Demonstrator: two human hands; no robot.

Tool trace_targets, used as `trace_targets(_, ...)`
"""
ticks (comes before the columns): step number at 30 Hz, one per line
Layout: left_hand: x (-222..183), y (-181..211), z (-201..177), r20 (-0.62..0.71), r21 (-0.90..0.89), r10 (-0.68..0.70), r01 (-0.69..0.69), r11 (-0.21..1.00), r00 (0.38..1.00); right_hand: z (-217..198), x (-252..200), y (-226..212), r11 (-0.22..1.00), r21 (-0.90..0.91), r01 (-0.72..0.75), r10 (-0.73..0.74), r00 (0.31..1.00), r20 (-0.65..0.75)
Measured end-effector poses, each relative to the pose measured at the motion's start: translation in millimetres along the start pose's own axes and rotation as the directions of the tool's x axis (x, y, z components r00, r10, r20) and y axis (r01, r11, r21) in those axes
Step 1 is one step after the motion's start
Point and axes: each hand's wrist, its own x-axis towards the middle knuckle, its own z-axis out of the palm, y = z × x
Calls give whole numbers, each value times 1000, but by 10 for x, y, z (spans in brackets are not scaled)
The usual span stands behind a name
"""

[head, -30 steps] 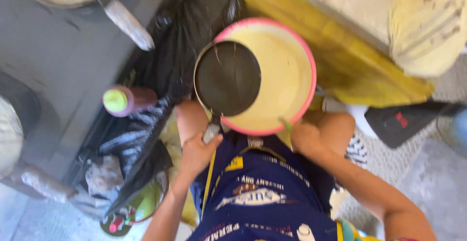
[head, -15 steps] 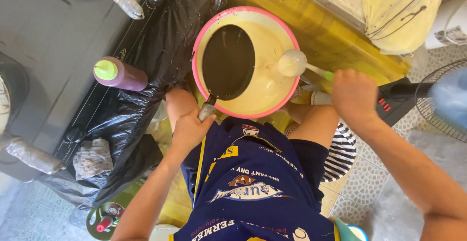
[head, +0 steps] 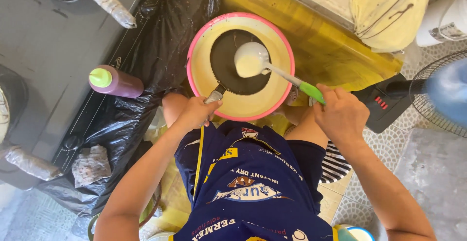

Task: Preparing crepes by pouring batter into pans, rotating them to spread it, and adding chocolate sauce.

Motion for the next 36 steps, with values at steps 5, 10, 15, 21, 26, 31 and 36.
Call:
trace_targets(5, 27, 15, -110, -57, -93, 2, -7, 996, 998, -15, 95, -35, 999, -4, 45, -45, 993, -111)
trace_targets(10, 73, -288, -115, -86, -315, 32, -58, 947, 996, 59, 235, -46, 999, -7, 35, -35, 978, -207)
trace_targets(15, 316, -1111, 256, 87, -687, 128, -34, 726, 988, -113, 438, -113, 997, -29, 78, -83, 960, -267)
trace_targets(21, 496, -1280, 900, -114, -678, 234, -248, 692, 965, -572, 445, -222, 993, -57, 102, -114, 955, -272)
trace_targets(26, 370, -705, 679, -152, -469, 231, -276, 839, 961, -978, 262, -149, 990, -51, 128, -136, 963, -231)
trace_targets(31, 103, -105, 546, -37, -465, 234, -223, 856, 972, -1000, 221, -216, 994, -12, 107, -107, 977, -182)
trace_targets(36, 74, 231, 328, 315, -403, -102, 230, 886, 944, -622, 165, -178, 996, -69, -47, 48, 999, 8)
